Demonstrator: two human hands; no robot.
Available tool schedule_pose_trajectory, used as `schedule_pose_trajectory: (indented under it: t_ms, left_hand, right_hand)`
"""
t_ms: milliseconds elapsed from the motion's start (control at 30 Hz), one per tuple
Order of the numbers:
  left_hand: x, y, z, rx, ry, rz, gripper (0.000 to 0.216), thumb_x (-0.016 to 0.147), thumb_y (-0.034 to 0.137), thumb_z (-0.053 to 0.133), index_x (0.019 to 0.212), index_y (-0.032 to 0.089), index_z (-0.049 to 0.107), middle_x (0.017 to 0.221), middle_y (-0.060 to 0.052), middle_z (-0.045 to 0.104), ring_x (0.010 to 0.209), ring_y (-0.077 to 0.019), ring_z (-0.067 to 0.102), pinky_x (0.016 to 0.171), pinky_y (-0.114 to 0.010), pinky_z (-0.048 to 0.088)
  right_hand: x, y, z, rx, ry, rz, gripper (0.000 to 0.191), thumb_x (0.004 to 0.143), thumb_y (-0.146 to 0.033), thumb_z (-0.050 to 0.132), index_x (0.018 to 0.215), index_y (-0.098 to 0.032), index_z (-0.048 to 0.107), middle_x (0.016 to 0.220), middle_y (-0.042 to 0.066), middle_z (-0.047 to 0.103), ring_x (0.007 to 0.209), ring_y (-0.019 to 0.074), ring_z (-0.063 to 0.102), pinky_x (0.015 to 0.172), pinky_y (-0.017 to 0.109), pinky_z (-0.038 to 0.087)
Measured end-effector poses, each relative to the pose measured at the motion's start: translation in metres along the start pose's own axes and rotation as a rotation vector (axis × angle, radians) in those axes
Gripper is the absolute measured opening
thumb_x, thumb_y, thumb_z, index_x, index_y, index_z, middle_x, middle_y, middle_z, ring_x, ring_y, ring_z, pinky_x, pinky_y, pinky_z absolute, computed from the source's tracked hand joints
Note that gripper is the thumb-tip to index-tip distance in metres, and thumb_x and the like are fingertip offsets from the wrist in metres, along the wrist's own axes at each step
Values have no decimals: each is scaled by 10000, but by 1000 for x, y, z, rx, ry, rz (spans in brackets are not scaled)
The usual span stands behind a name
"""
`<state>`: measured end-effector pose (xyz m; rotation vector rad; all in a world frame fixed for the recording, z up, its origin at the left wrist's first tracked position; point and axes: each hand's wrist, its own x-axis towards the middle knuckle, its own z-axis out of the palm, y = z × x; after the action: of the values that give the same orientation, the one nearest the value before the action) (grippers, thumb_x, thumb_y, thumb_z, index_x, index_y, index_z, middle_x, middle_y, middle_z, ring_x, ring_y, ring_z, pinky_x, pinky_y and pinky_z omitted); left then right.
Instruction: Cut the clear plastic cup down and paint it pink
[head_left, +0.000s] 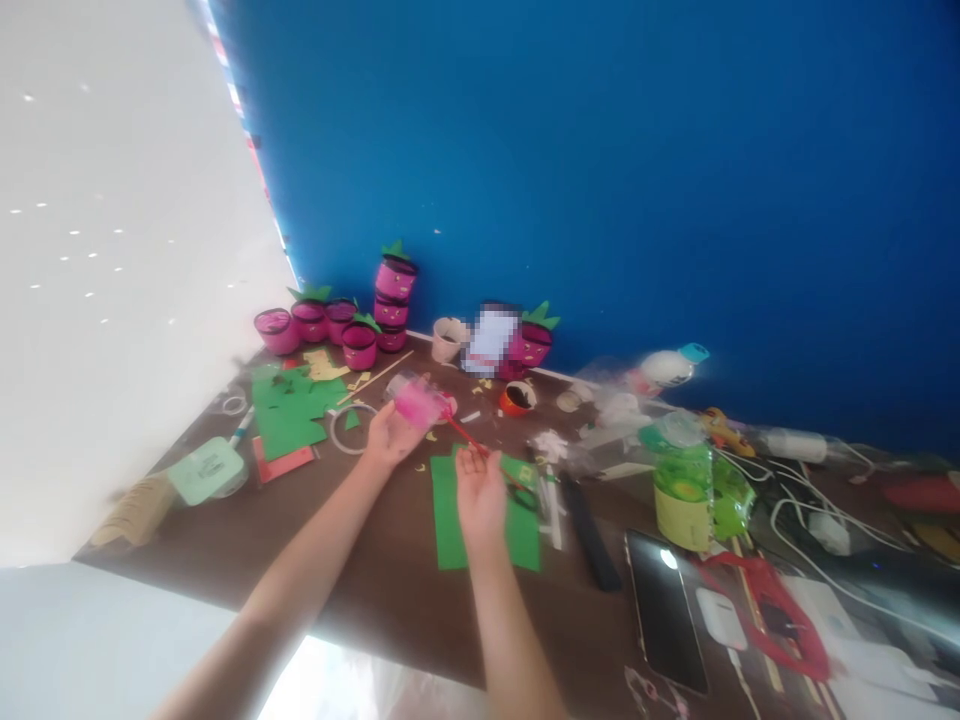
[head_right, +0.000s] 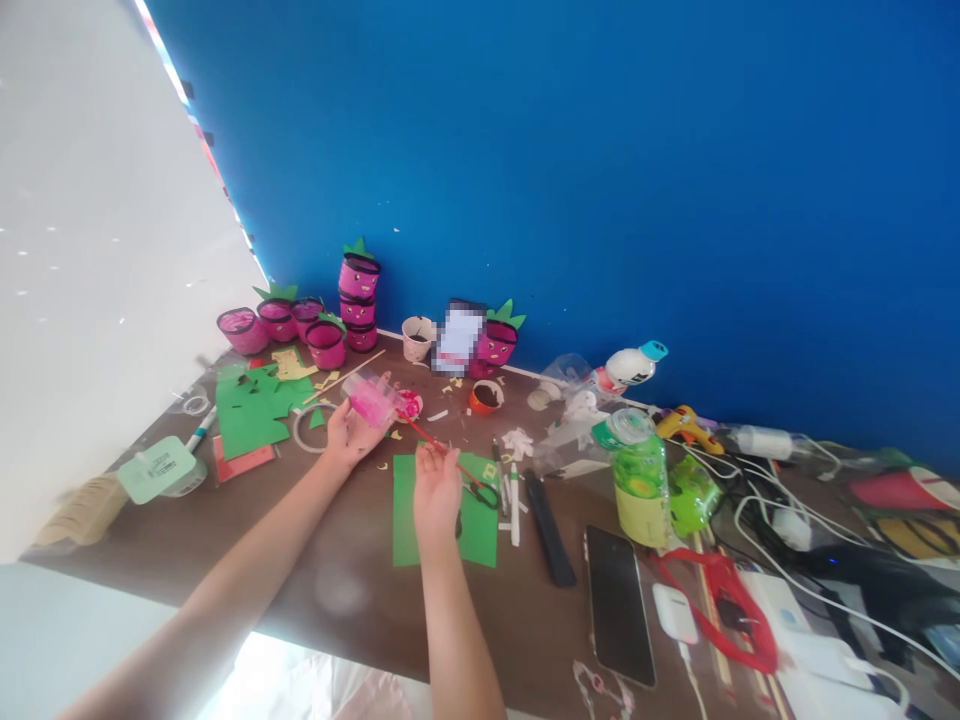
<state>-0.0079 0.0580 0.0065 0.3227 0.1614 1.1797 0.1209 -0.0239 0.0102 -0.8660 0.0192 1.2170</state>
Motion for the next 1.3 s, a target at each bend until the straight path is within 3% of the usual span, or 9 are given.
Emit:
schedule_pose_trajectory:
  t_ms: [267, 533, 700, 867, 1067, 1300]
  left_hand:
    - [0, 6, -3, 2, 14, 61, 482, 786, 355, 451, 1217, 146, 495, 1289, -82, 513, 1354, -201, 212, 1105, -367, 226]
    - [0, 3, 0, -3, 10, 40, 480, 789, 339, 442, 1227, 148, 488, 1307, -74, 498, 1351, -211, 218, 1101, -387, 230]
    - [-1, 7, 1, -3, 35, 66, 462, 797, 370, 440, 1206, 167, 502, 1282, -73, 522, 1351, -200, 221, 1109, -381, 211]
    - [-1, -1, 1, 14, 5, 24, 477, 761, 354, 487, 1195, 156, 513, 1306, -76, 499, 1355, -221, 203, 1110, -387, 219]
    - [0, 5, -1, 7, 31, 71, 469, 771, 375, 476, 1186, 160, 516, 1292, -82, 510, 1356, -215, 200, 1115, -398, 202]
    - [-1, 0, 2, -2, 3, 17, 458, 772, 343, 468, 1190, 161, 517, 1297, -61, 509, 1359, -216, 191, 1113, -399, 206]
  right_hand:
    - [2, -2, -6, 18, 9, -18, 196, 866, -322, 481, 755, -170, 535, 712, -12, 593, 736, 89, 610, 908, 319, 472]
    - [-1, -2, 1, 73, -1, 56, 234, 905, -303, 408, 782, -157, 543, 717, -5, 591, 733, 78, 612, 913, 299, 472]
    - [0, -2, 1, 12, 34, 8, 203, 876, -321, 470, 766, -162, 531, 719, -9, 589, 738, 78, 612, 924, 291, 463]
    - [-1, 3, 2, -43, -24, 24, 203, 851, -350, 503, 799, -157, 539, 760, 8, 595, 777, 95, 616, 925, 316, 465]
    - [3, -1, -6, -60, -33, -13, 216, 856, -364, 490, 762, -173, 523, 717, -13, 572, 715, 91, 603, 910, 332, 477]
    - [-1, 3, 2, 40, 0, 81, 201, 891, -303, 432, 791, -160, 530, 734, 0, 586, 752, 80, 613, 910, 289, 469]
